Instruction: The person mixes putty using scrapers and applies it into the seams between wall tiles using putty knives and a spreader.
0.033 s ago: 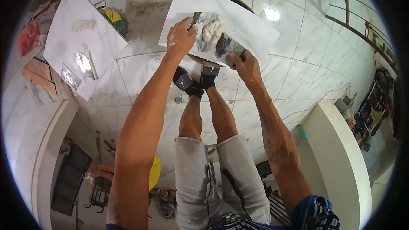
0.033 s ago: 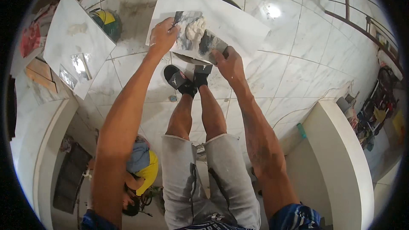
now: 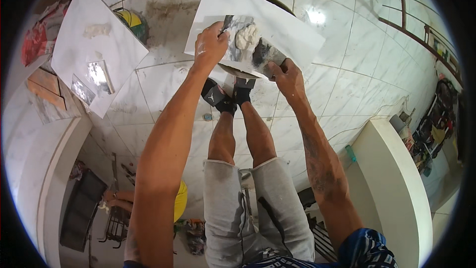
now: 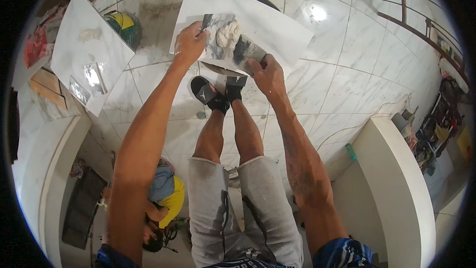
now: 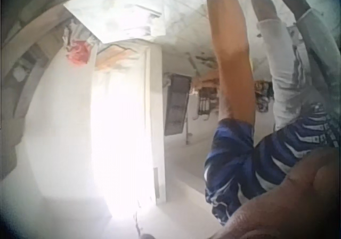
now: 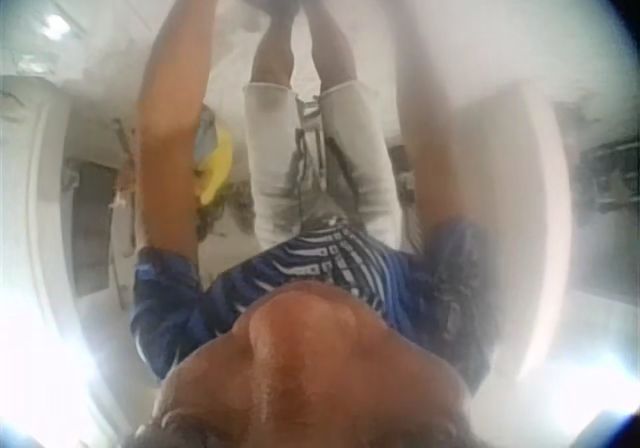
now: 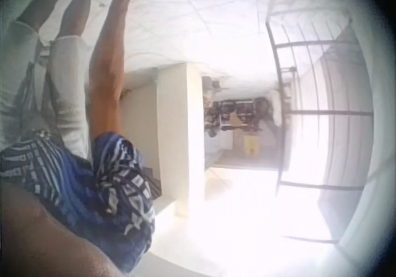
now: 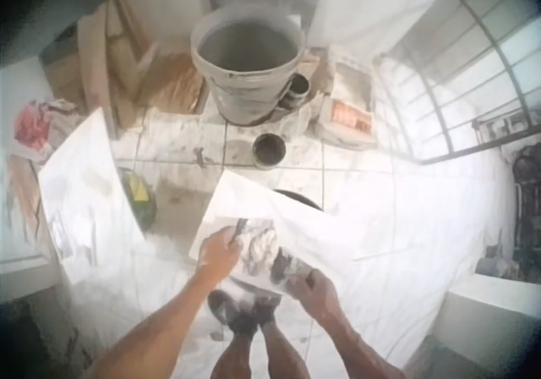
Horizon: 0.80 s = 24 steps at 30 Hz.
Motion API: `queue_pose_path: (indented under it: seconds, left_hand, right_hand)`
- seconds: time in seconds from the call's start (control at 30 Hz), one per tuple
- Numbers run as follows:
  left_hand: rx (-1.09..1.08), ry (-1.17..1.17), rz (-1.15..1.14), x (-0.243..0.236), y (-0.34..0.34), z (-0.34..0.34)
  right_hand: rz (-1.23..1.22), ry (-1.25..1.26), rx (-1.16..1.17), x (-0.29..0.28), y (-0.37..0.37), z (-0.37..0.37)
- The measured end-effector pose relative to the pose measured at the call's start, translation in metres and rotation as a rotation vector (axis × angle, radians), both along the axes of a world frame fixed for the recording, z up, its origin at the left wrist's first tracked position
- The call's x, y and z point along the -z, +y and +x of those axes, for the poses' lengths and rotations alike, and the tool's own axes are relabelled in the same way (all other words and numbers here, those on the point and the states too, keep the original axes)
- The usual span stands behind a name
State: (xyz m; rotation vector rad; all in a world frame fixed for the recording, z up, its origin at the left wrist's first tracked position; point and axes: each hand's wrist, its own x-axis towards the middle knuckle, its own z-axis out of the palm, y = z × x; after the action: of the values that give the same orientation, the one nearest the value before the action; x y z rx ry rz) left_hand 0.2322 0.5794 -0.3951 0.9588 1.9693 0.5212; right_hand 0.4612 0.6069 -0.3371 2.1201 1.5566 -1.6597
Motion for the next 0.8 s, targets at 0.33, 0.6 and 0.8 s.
queue_pose_path:
  seconds: [0.33, 0.6, 0.8]
  left_hand:
    - [-0.146, -0.2, -0.021, 0.001, -0.002, 0.005]
    - [0.056, 0.147, 0.005, -0.022, 0.005, 0.027]
    - [-0.003, 0.074, 0.096, -0.015, 0.006, 0.032]
  right_hand:
    - [0.2, -0.146, 0.009, 0.017, 0.007, -0.005]
    - [0.292, -0.192, -0.07, 0.008, 0.015, -0.03]
    - [0.316, -0.154, -0.155, 0.012, 0.023, -0.043]
